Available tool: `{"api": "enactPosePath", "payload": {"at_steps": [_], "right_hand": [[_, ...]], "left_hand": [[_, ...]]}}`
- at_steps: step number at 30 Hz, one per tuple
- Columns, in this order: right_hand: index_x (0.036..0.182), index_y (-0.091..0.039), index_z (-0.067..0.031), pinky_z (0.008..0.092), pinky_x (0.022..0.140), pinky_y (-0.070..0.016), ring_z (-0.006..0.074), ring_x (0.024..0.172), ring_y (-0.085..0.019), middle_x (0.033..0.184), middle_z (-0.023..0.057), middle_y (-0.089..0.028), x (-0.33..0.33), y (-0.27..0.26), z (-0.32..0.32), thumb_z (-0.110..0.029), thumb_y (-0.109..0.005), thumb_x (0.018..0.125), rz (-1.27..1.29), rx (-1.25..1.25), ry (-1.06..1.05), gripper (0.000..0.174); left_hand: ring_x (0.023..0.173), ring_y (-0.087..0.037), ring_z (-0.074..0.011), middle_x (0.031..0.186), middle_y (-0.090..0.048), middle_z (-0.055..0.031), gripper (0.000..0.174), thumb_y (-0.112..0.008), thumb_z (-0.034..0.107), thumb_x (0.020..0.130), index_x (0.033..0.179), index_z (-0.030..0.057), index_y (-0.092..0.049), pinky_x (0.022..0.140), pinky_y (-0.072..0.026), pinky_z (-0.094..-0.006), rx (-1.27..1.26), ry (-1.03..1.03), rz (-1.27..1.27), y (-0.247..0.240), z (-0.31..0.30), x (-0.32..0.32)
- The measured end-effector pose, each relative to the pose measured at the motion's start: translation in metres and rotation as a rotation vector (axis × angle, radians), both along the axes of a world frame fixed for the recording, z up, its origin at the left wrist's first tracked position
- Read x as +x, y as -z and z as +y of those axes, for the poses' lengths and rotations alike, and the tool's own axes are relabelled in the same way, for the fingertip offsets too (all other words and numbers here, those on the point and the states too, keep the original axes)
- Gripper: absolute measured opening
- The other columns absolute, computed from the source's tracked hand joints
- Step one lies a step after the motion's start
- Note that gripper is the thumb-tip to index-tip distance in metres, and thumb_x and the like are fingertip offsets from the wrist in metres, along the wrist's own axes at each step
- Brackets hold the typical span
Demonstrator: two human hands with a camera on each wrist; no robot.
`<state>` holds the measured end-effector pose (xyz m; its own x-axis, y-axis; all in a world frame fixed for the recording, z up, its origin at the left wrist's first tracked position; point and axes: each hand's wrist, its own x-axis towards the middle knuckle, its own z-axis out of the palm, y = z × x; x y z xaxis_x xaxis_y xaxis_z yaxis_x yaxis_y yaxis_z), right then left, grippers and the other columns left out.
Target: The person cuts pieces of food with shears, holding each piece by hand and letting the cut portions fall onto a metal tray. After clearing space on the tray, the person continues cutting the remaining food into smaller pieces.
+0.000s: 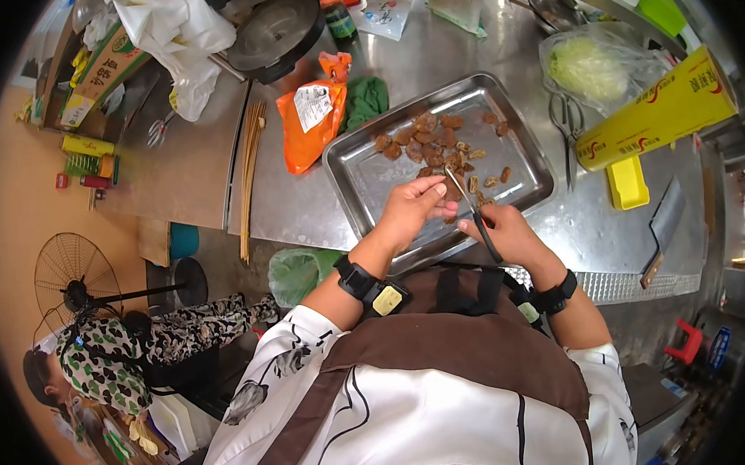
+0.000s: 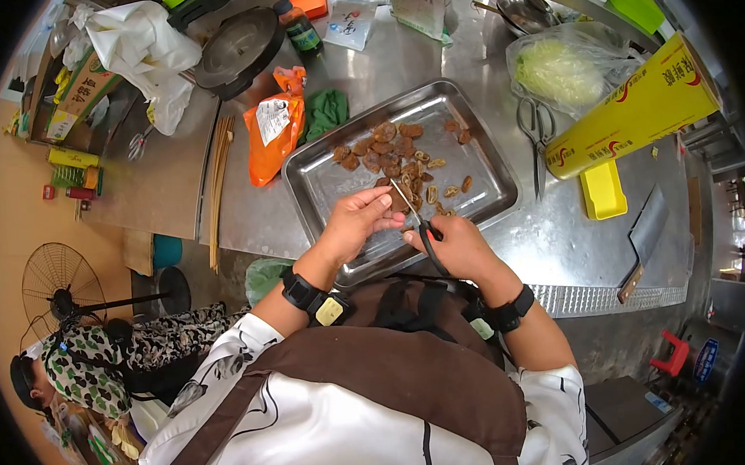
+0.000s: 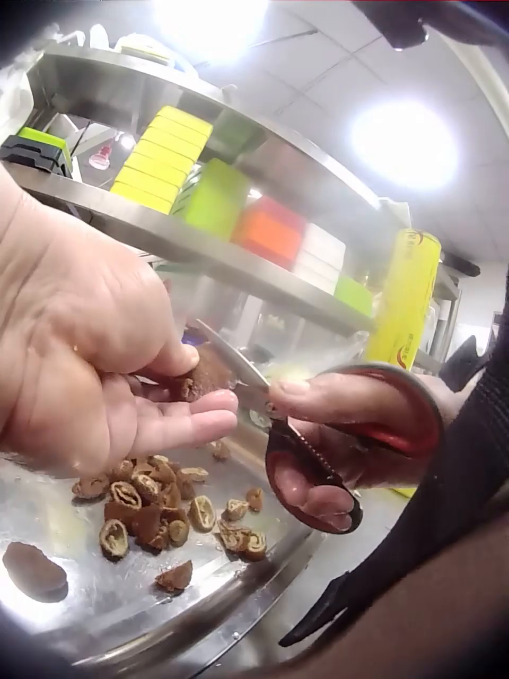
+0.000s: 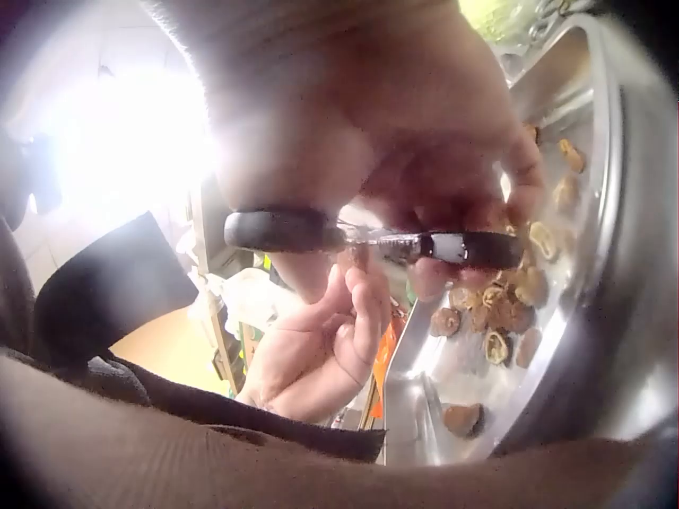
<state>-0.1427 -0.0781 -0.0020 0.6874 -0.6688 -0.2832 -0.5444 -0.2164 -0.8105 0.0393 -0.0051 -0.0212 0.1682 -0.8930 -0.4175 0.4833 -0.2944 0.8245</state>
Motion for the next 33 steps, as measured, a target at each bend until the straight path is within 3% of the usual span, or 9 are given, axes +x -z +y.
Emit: {"api": "enactPosePath", "payload": {"at_steps": [9, 15, 25, 33], "right_hand": [[0.065, -0.055, 0.0016, 0.0326, 0.05, -0.037, 0.0156, 0.052, -0.042, 0.054, 0.011, -0.047, -0.006, 0.007, -0.005, -0.041, -0.067, 0.077, -0.002, 0.206, 0.052, 0.046], [0.069, -0.053, 0.0, 0.0327, 0.054, -0.0386, 0.0197, 0.056, -0.046, 0.059, 0.0121, -0.051, -0.01, 0.008, 0.003, -0.047, -0.066, 0.076, 0.018, 0.145, -0.05, 0.049], [0.066, -0.052, 0.0001, 0.0342, 0.053, -0.0393, 0.0213, 0.054, -0.048, 0.058, 0.0123, -0.051, 0.001, 0.001, 0.009, -0.048, -0.065, 0.076, 0.006, 0.114, -0.01, 0.051], [0.067, -0.052, 0.0033, 0.0341, 0.05, -0.0391, 0.0189, 0.052, -0.045, 0.054, 0.0126, -0.05, 0.003, 0.008, 0.016, -0.038, -0.065, 0.08, -0.055, 0.141, 0.011, 0.045]], "left_hand": [[0.085, -0.062, -0.0209, 0.095, -0.059, -0.0109, 0.023, -0.055, 0.008, 0.089, 0.107, -0.0051, -0.05, 0.078, -0.0536, -0.032, 0.069, -0.098, 0.084, -0.003, 0.001, 0.001], [0.086, -0.062, -0.0203, 0.095, -0.059, -0.0106, 0.024, -0.058, 0.007, 0.086, 0.107, -0.0013, -0.05, 0.08, -0.0526, -0.0325, -0.045, -0.15, 0.281, 0.007, 0.002, 0.004], [0.086, -0.059, -0.0168, 0.096, -0.059, -0.0082, 0.023, -0.057, 0.01, 0.088, 0.108, -0.0001, -0.052, 0.08, -0.0517, -0.0321, -0.076, -0.114, 0.241, 0.005, 0.005, -0.006], [0.08, -0.057, -0.0131, 0.09, -0.057, -0.0042, 0.017, -0.055, 0.009, 0.089, 0.105, 0.0018, -0.052, 0.083, -0.0511, -0.0358, -0.101, -0.103, 0.203, 0.008, 0.004, -0.004]]}}
